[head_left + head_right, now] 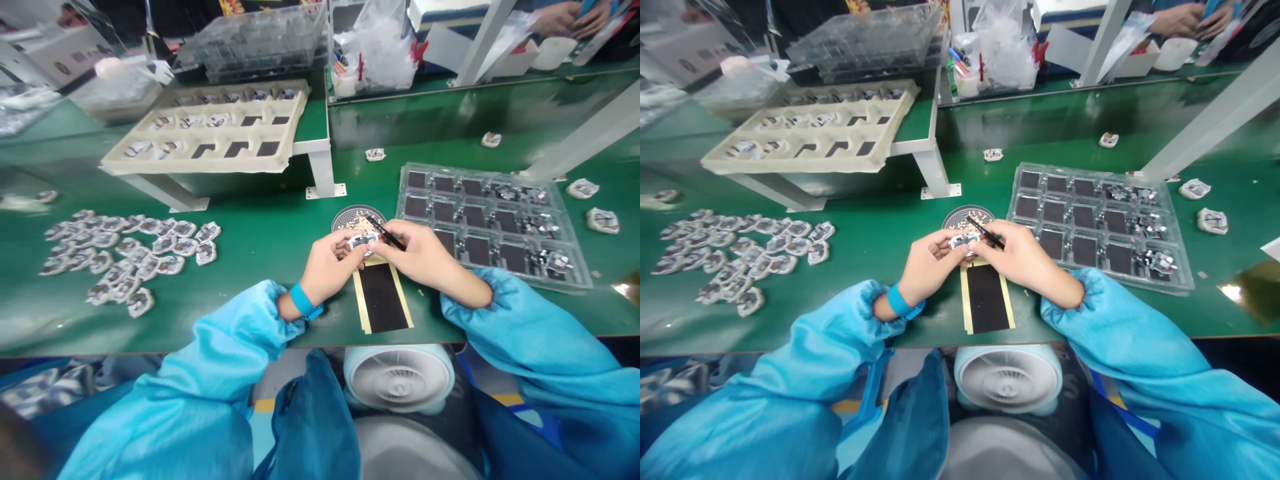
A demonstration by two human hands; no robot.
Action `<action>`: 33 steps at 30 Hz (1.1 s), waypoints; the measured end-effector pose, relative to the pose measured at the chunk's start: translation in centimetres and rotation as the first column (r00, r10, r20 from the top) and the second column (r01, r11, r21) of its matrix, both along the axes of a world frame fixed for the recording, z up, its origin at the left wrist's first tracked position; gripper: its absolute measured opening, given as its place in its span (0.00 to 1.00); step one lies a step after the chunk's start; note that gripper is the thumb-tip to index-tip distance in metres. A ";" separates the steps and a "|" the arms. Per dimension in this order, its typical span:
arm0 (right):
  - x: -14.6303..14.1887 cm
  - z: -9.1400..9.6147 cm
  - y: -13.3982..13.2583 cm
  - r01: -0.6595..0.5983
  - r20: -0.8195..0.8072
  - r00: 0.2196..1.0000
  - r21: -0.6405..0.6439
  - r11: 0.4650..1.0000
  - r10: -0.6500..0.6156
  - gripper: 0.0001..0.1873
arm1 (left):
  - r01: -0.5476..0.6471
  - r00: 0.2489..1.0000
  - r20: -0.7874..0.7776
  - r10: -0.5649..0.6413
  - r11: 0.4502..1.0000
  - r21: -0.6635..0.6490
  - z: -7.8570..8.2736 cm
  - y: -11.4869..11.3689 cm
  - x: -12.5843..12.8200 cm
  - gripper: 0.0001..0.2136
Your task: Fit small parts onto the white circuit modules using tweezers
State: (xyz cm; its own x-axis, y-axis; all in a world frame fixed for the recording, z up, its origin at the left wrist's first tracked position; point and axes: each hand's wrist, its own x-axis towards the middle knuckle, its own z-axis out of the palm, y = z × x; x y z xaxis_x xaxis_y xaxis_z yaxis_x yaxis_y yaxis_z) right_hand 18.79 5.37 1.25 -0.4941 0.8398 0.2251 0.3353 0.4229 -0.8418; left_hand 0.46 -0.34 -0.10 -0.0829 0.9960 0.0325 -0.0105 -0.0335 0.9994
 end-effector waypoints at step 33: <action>0.8 -0.2 2.4 -0.166 0.106 0.985 0.375 0.912 0.136 0.05 | 0.009 0.804 -0.587 0.093 0.986 0.169 0.8 1.6 -3.2 0.11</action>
State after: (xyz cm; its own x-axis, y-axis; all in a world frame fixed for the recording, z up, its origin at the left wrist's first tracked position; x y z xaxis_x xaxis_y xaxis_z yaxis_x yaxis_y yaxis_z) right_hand 19.63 7.73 1.04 -0.6366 0.6116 0.4698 0.2987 0.7572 -0.5809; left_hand -2.72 1.24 0.67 -0.0380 0.9694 0.2427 0.5851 -0.1753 0.7918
